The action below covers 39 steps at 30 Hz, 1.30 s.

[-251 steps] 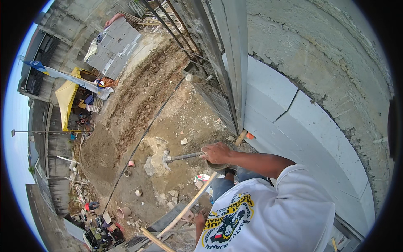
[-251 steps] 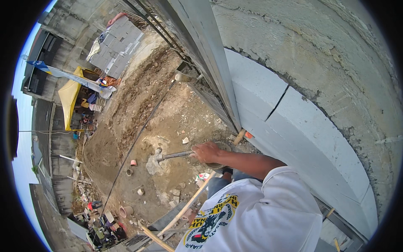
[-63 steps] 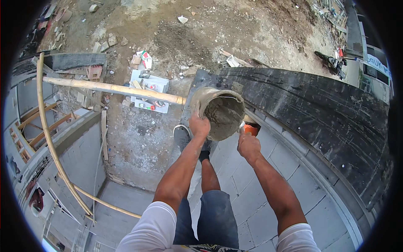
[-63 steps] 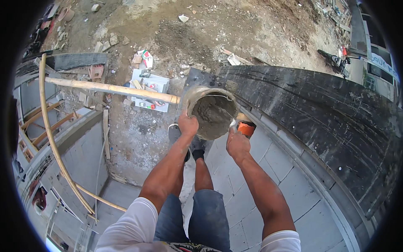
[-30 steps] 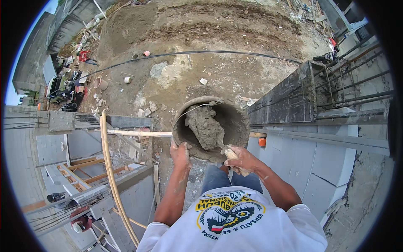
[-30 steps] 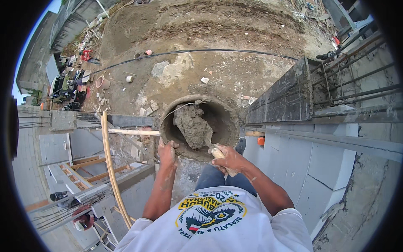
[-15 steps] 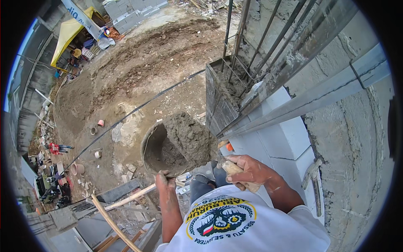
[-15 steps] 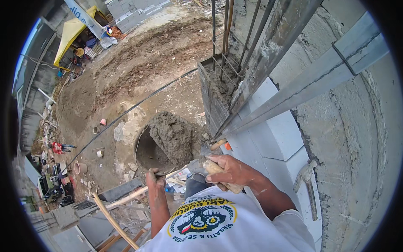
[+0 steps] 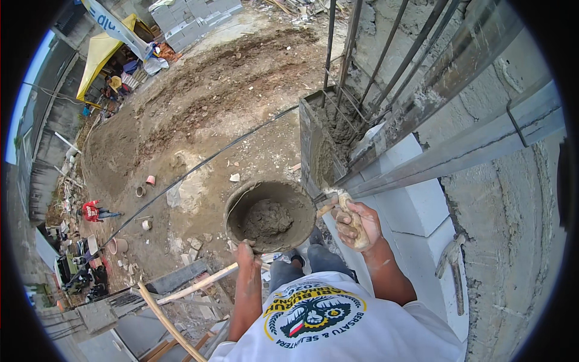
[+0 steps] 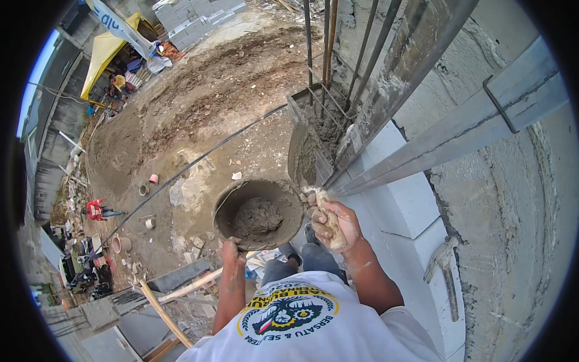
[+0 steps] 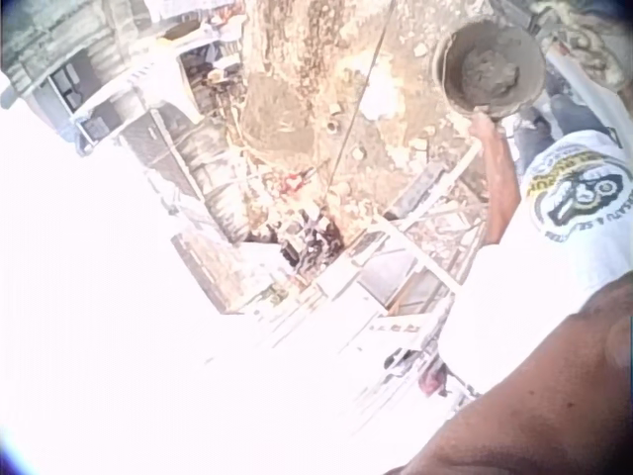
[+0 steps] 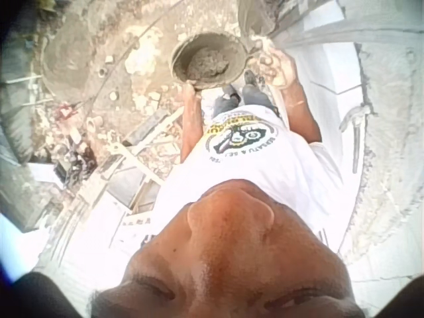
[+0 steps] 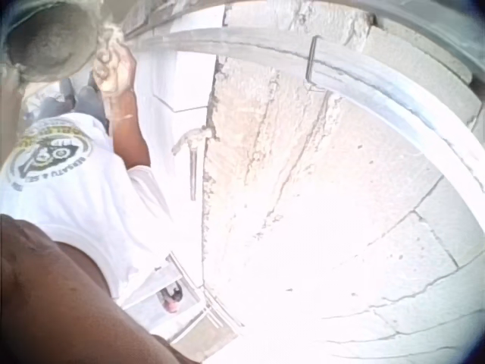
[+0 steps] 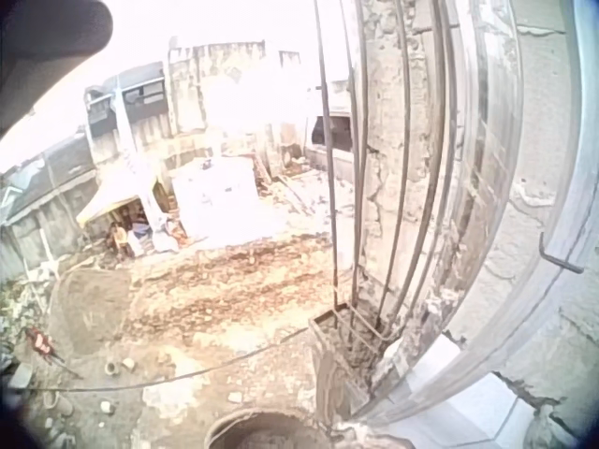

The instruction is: The person pours wet concrete from a bucket into a column form, taps the formwork with a hammer, and applies additional cement mixture to the structure using a trowel.

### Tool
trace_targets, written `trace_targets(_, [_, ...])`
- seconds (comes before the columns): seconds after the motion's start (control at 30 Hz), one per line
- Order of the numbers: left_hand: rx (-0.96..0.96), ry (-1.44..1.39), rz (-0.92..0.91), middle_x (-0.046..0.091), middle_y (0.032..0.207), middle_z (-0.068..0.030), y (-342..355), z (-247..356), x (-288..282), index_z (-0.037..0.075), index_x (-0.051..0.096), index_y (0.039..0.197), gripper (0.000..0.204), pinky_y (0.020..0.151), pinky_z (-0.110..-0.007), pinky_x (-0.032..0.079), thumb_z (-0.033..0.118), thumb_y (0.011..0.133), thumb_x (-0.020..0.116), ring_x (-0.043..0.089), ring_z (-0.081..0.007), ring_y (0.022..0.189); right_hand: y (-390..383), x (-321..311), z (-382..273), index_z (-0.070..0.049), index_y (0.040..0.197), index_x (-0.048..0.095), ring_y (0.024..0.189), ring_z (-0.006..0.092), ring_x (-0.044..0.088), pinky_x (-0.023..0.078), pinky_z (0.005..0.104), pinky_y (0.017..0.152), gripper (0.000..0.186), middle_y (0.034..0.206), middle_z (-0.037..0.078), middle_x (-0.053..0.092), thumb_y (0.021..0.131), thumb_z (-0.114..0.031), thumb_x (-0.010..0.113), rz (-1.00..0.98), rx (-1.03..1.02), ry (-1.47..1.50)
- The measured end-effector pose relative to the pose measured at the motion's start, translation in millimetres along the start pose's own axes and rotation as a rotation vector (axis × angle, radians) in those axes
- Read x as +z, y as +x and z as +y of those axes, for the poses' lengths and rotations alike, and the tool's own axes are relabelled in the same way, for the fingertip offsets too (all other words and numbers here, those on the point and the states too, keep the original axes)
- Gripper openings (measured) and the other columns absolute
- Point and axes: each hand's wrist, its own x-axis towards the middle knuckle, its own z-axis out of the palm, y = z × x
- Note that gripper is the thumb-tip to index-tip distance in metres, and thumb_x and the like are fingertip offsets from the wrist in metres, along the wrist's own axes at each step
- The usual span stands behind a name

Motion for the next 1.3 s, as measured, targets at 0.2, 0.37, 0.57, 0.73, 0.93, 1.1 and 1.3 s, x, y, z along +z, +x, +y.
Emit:
trace_targets(0.2, [0.428, 0.315, -0.119, 0.058, 0.083, -0.0063, -20.3, 28.9, 10.0, 0.002, 0.053, 0.11, 0.042, 0.062, -0.028, 0.049, -0.011, 0.071, 0.044, 0.056, -0.0157, 0.067, -20.7, 15.3, 33.8, 0.003, 0.115, 0.048, 0.066, 0.0279, 0.062, 0.052, 0.0398, 0.062, 0.041, 0.078, 0.016, 0.06, 0.078, -0.012, 0.057, 0.288, 0.086, -1.879])
trace_targets(0.37, [0.652, 0.309, -0.219, 0.06, 0.103, -0.0099, -45.1, 68.1, 5.6, -0.003, 0.05, 0.121, 0.048, 0.081, -0.028, 0.044, -0.009, 0.074, 0.045, 0.057, -0.0168, 0.09, 70.9, 9.9, 80.8, 0.003, 0.114, 0.05, 0.08, 0.0356, 0.064, 0.052, 0.0428, 0.065, 0.037, 0.088, 0.022, 0.062, 0.081, -0.013, 0.052, 0.238, 0.133, -2.733])
trace_targets(0.57, [0.864, 0.323, -0.226, 0.052, 0.126, -0.0171, -57.0, 98.1, 4.6, -0.007, 0.043, 0.129, 0.059, 0.103, -0.031, 0.032, -0.012, 0.07, 0.044, 0.048, -0.0232, 0.119, 111.6, 21.5, 126.2, 0.003, 0.116, 0.048, 0.075, 0.0322, 0.066, 0.053, 0.0414, 0.058, 0.034, 0.09, 0.023, 0.061, 0.087, -0.013, 0.042, -0.038, 0.04, -2.851])
trace_targets(0.73, [1.027, 0.347, -0.162, 0.051, 0.128, -0.0166, -78.4, 112.4, 5.9, -0.005, 0.043, 0.13, 0.062, 0.104, -0.031, 0.032, -0.015, 0.069, 0.042, 0.046, -0.0227, 0.121, 128.6, 56.6, 124.4, 0.003, 0.117, 0.046, 0.075, 0.0323, 0.066, 0.053, 0.041, 0.06, 0.034, 0.091, 0.021, 0.061, 0.088, -0.014, 0.041, 0.148, -0.089, -2.893])
trace_targets(0.93, [1.182, 0.423, -0.209, 0.049, 0.131, -0.0152, -106.2, 138.9, 4.2, -0.003, 0.048, 0.127, 0.064, 0.106, -0.031, 0.03, -0.018, 0.065, 0.041, 0.043, -0.0224, 0.125, 132.4, -1.5, 124.9, 0.001, 0.11, 0.051, 0.059, 0.0235, 0.063, 0.05, 0.0346, 0.05, 0.037, 0.073, 0.015, 0.062, 0.077, -0.013, 0.062, 0.124, 0.152, -2.231])
trace_targets(1.1, [1.185, 0.622, -0.324, 0.05, 0.131, -0.0143, -111.9, 155.2, -1.6, -0.002, 0.05, 0.126, 0.064, 0.107, -0.03, 0.028, -0.018, 0.064, 0.042, 0.042, -0.0214, 0.126, 131.2, -25.4, 136.5, -0.002, 0.112, 0.052, 0.046, 0.0093, 0.051, 0.039, 0.0246, 0.039, 0.041, 0.062, 0.001, 0.052, 0.076, -0.011, 0.069, -0.061, 0.595, -1.252])
trace_targets(1.3, [0.916, 0.434, -0.217, 0.055, 0.124, -0.0137, -94.9, 159.6, -15.4, -0.005, 0.045, 0.129, 0.059, 0.101, -0.03, 0.034, -0.013, 0.07, 0.042, 0.05, -0.0213, 0.117, 119.8, -14.0, 161.6, -0.001, 0.117, 0.05, 0.046, 0.0083, 0.05, 0.039, 0.0227, 0.04, 0.044, 0.065, 0.001, 0.052, 0.079, -0.013, 0.068, -0.147, 0.535, -0.978])
